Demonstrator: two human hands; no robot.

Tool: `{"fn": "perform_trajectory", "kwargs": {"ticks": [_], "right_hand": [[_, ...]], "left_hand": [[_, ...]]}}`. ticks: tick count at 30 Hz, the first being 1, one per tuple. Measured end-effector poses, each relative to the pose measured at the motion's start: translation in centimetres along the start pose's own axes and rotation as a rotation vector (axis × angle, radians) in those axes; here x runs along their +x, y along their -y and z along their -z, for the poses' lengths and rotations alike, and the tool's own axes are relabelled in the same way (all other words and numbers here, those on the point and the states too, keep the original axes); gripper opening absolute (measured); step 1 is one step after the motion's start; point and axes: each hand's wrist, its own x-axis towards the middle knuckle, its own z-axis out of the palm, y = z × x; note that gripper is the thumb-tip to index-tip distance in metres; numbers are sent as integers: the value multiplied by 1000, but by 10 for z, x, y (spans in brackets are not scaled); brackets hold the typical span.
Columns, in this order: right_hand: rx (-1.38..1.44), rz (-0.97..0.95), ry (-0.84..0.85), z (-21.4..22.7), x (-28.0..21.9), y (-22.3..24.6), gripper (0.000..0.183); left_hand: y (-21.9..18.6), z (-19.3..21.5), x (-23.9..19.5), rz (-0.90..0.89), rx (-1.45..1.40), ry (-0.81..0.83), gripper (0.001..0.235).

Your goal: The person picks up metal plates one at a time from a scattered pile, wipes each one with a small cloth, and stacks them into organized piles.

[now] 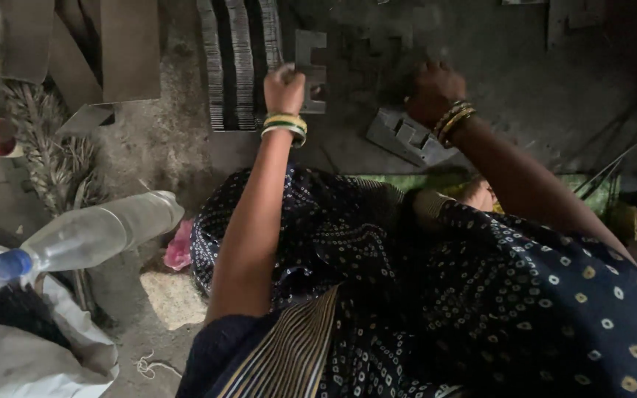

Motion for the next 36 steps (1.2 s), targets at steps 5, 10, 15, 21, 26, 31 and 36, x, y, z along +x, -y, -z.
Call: {"fn": "perform_trajectory", "kwargs": {"ticks": [5, 10, 15, 21, 26, 31, 36], "right_hand": [[-40, -12, 91, -4, -3, -4, 56], [343, -49, -147, -5, -11, -56, 33], [1215, -132, -62, 14, -27, -57, 24], [1555, -99, 94, 60, -42, 0, 33], [1083, 172, -49, 65, -23, 30, 38], [168, -70, 101, 29, 14, 45, 40], [-141, 32, -6, -30, 47, 82, 37]], "left_hand": [[-20, 2, -47, 185, -389, 76, 30], [-27, -4, -78, 207, -526, 128, 44], [-11, -29, -89, 286, -422, 96, 63], [-7, -30, -99, 139, -467, 166, 54], [-5, -26, -101, 143, -407, 109, 52], [22, -15, -97, 132, -309, 37, 50], [30, -2, -104, -185, -181, -53, 40]]}}
